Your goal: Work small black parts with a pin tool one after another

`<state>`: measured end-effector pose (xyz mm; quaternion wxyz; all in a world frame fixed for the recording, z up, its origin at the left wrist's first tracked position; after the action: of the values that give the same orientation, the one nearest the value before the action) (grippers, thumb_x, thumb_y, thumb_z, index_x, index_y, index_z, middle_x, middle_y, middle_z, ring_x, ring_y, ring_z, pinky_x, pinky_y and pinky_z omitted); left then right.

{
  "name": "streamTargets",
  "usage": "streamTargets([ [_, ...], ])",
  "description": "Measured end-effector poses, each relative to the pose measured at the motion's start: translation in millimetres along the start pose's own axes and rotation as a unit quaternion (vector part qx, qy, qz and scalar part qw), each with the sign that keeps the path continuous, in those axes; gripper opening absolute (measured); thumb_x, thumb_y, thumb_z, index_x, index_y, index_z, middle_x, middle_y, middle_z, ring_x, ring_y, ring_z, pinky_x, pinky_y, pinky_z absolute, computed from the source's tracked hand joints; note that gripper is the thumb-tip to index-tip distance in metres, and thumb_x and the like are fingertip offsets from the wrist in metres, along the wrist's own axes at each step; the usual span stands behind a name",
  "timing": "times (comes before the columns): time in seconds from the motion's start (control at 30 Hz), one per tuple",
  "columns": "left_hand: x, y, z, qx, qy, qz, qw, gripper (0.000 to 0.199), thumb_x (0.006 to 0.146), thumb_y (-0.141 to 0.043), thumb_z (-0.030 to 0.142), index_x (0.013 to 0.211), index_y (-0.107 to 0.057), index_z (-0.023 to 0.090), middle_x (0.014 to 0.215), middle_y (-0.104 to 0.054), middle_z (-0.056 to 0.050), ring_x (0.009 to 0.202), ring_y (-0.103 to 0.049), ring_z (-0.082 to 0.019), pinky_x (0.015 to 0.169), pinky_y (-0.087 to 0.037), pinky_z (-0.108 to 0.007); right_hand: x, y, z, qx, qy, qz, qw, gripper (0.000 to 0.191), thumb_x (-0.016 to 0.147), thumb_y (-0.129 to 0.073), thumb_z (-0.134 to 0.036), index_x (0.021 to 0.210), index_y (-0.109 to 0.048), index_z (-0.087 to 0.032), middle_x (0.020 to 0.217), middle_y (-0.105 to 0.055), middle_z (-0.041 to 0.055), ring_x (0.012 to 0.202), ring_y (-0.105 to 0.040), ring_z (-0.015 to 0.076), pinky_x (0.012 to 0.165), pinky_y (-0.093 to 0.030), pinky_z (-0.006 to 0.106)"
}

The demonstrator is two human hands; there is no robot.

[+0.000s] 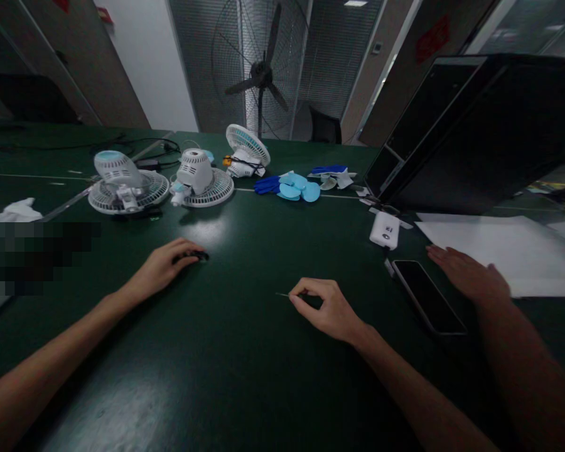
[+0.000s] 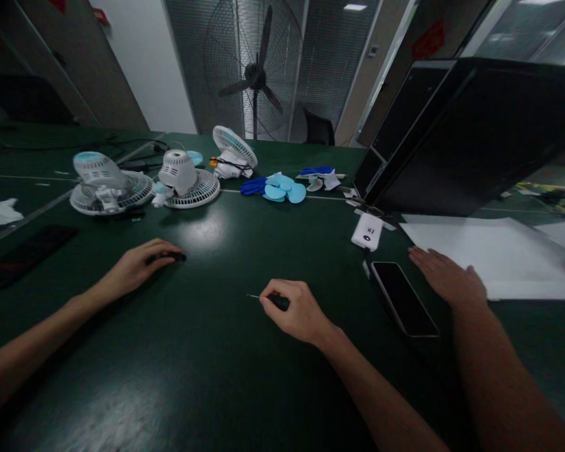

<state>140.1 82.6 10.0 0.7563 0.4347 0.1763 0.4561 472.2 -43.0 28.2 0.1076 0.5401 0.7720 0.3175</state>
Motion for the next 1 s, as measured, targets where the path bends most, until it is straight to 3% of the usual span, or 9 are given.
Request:
streamTargets([
  [0.13, -17.4, 71.3, -99.7, 0.082, 0.131, 0.093, 0.984, 0.059, 0.094, -0.055, 0.059, 0.129, -0.068, 0.015, 0.122, -0.065, -0.01, 0.098, -0.063, -0.024, 0.085, -0.049, -0.03, 0.2, 0.4, -0.8, 0.003, -0.003, -0.001, 1.0, 0.012, 0.099, -0.061, -0.024, 0.095, -0.071, -0.018, 0.088, -0.07, 0.0015, 0.08, -0.066, 0.0158, 0.073, -0.05, 0.029],
  [0.23, -33.8, 96.3, -132.9, 0.108, 0.19, 0.132, 0.967, 0.06, 0.091, -0.056, 0.057, 0.13, -0.068, 0.014, 0.12, -0.066, -0.01, 0.097, -0.064, -0.023, 0.083, -0.049, -0.027, 0.0, 0.2, -0.2, -0.001, -0.005, -0.003, 1.0, 0.012, 0.099, -0.061, -0.025, 0.095, -0.071, -0.019, 0.089, -0.07, 0.0015, 0.081, -0.066, 0.016, 0.073, -0.05, 0.029],
  [0.4, -38.9, 99.4, -134.0, 0.138, 0.213, 0.156, 0.954, 0.06, 0.09, -0.057, 0.053, 0.136, -0.064, 0.014, 0.121, -0.066, -0.012, 0.097, -0.065, -0.024, 0.082, -0.05, -0.028, -0.7, -1.2, 0.8, -0.001, -0.006, -0.011, 1.0, 0.012, 0.099, -0.061, -0.025, 0.096, -0.071, -0.019, 0.09, -0.071, 0.0014, 0.082, -0.066, 0.0162, 0.075, -0.05, 0.03],
  [0.53, -50.3, 109.8, -144.0, 0.196, 0.295, 0.167, 0.92, 0.073, 0.083, -0.066, 0.06, 0.133, -0.063, 0.007, 0.117, -0.068, -0.017, 0.099, -0.066, -0.029, 0.082, -0.052, -0.033, -1.5, -1.6, 0.8, -0.004, -0.009, -0.018, 1.0, 0.014, 0.101, -0.059, -0.027, 0.097, -0.07, -0.019, 0.092, -0.071, 0.0018, 0.084, -0.066, 0.0164, 0.076, -0.05, 0.03],
  [0.7, -63.7, 115.9, -150.5, 0.19, 0.338, 0.138, 0.911, 0.052, 0.08, -0.069, 0.058, 0.105, -0.077, 0.014, 0.109, -0.074, -0.013, 0.091, -0.069, -0.028, 0.076, -0.052, -0.032, -2.2, -1.2, 2.6, -0.007, -0.007, -0.019, 1.0, 0.015, 0.101, -0.059, -0.029, 0.098, -0.071, -0.02, 0.092, -0.071, 0.0021, 0.084, -0.067, 0.0169, 0.081, -0.051, 0.032],
  [0.9, -74.9, 119.2, -158.9, 0.187, 0.381, 0.1, 0.9, 0.054, 0.079, -0.068, 0.062, 0.106, -0.078, 0.015, 0.11, -0.075, -0.012, 0.091, -0.07, -0.03, 0.072, -0.052, -0.033, -2.9, -1.7, 3.9, 0.003, -0.009, -0.025, 1.0, 0.015, 0.101, -0.059, -0.029, 0.099, -0.071, -0.02, 0.094, -0.072, 0.0026, 0.086, -0.067, 0.0169, 0.079, -0.052, 0.03],
  [1.0, -77.0, 120.0, -160.1, 0.195, 0.385, 0.088, 0.898, 0.042, 0.084, -0.063, 0.05, 0.106, -0.079, 0.017, 0.11, -0.076, -0.011, 0.089, -0.07, -0.029, 0.073, -0.052, -0.034, -2.6, -2.2, 3.4, 0.006, -0.009, -0.026, 1.0, 0.014, 0.101, -0.06, -0.028, 0.099, -0.071, -0.019, 0.094, -0.072, 0.0027, 0.086, -0.067, 0.0169, 0.078, -0.052, 0.03],
])
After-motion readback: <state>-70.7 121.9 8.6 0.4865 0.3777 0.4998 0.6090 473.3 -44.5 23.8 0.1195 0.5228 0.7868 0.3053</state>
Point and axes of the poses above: each hand's wrist, its own x-axis towards the middle knuckle, its own y-axis out of the back of the hand, z = x × y, the point moved 8 cm from there along x, towards the middle knuckle
